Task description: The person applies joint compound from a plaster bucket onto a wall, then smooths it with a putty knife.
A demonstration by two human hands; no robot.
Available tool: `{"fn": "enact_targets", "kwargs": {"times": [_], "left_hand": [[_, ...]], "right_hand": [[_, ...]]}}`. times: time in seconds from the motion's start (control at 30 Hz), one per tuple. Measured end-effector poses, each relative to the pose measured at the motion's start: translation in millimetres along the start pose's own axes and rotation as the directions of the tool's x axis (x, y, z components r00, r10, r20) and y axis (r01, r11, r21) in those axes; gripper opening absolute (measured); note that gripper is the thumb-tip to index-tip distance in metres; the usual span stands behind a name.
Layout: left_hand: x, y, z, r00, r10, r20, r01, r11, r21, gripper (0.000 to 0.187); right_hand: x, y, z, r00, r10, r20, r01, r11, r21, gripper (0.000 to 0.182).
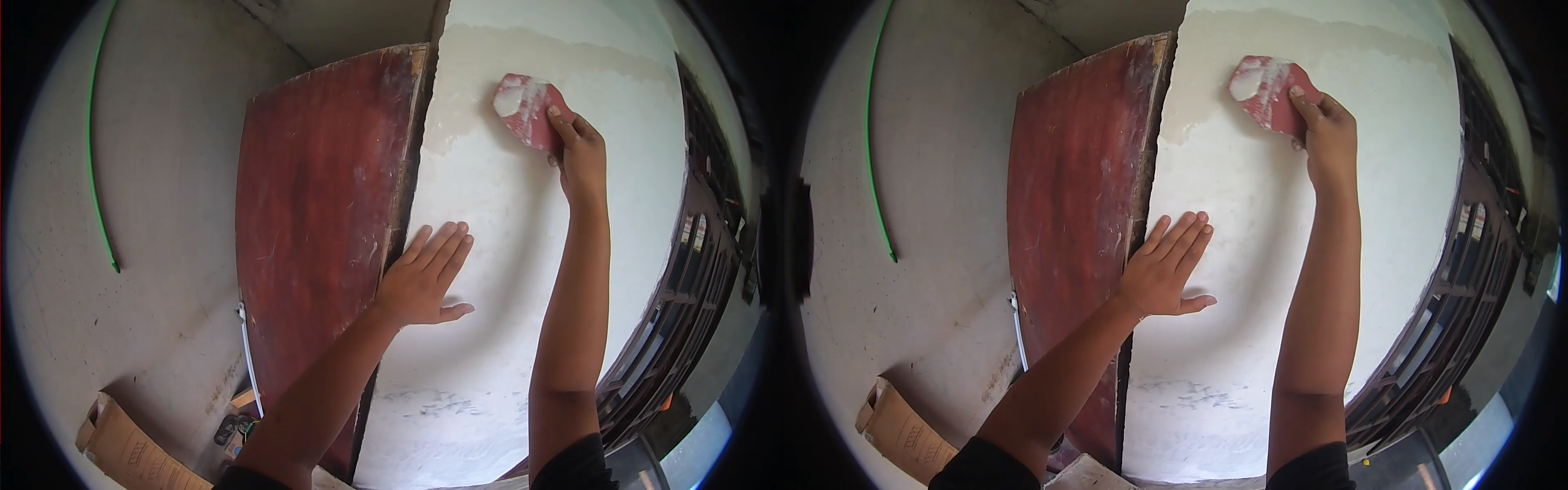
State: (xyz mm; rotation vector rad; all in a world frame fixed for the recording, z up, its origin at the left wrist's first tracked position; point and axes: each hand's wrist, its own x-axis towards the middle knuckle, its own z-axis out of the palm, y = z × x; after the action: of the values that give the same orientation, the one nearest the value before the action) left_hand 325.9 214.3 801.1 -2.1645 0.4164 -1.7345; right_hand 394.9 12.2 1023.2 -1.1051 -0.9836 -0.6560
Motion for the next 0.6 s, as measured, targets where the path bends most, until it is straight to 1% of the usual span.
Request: {"fn": "enact_targets", "kwargs": {"times": [0.07,0.1,0.13,0.2,0.23,0.3,0.37,0.4,0.43,0.5,0.57,0.6], "left_hand": [[-1,0,1,1.0,0.004,-0.009,-0.004,1.0,-0.002,0.098],[-1,-1,2,1.0,0.008,-0.011,-0.008,1.0,0.005,0.098],[-1,-1,2,1.0,0.012,-0.014,-0.011,1.0,0.014,0.098],[1,-2,1,1.0,0.012,-0.006,-0.012,1.0,0.021,0.098],[0,-1,1,1.0,0.009,0.005,-0.009,1.0,0.024,0.098],[0,0,0,1.0,0.011,0.0,-0.011,1.0,0.02,0.098],[0,0,0,1.0,0.006,0.001,-0.006,1.0,0.016,0.098],[1,-1,0,1.0,0.006,-0.008,-0.006,1.0,0.02,0.098],[0,0,1,1.0,0.008,-0.013,-0.008,1.0,0.021,0.098],[0,1,0,1.0,-0.004,-0.008,0.004,1.0,0.006,0.097],[0,1,-1,1.0,-0.014,-0.004,0.014,1.0,-0.009,0.096],[-1,0,-2,1.0,-0.013,0.0,0.013,1.0,0.001,0.096]], "right_hand": [[0,-12,33,0.996,-0.054,0.071,0.058,0.997,-0.056,0.031],[3,-15,43,0.992,-0.087,0.095,0.095,0.992,-0.086,0.031],[10,-13,44,0.992,-0.088,0.094,0.096,0.992,-0.086,0.031],[22,-3,40,0.999,-0.047,0.028,0.054,0.93,-0.364,0.029],[23,4,28,0.999,-0.047,0.024,0.052,0.93,-0.363,0.029],[25,14,-10,0.994,-0.007,-0.105,-0.023,0.96,-0.278,0.028],[18,16,-34,0.989,0.045,-0.14,-0.057,0.995,-0.082,0.027],[16,18,-38,0.99,0.033,-0.137,-0.037,0.999,-0.033,0.028],[12,14,-32,0.99,0.038,-0.138,-0.043,0.998,-0.034,0.028],[0,2,0,0.999,-0.013,0.037,0.013,1.0,-0.01,0.029],[-14,-6,38,0.982,-0.049,0.18,0.063,0.996,-0.07,0.031],[-15,-3,50,0.982,-0.018,0.187,0.057,0.977,-0.204,0.032]]}}
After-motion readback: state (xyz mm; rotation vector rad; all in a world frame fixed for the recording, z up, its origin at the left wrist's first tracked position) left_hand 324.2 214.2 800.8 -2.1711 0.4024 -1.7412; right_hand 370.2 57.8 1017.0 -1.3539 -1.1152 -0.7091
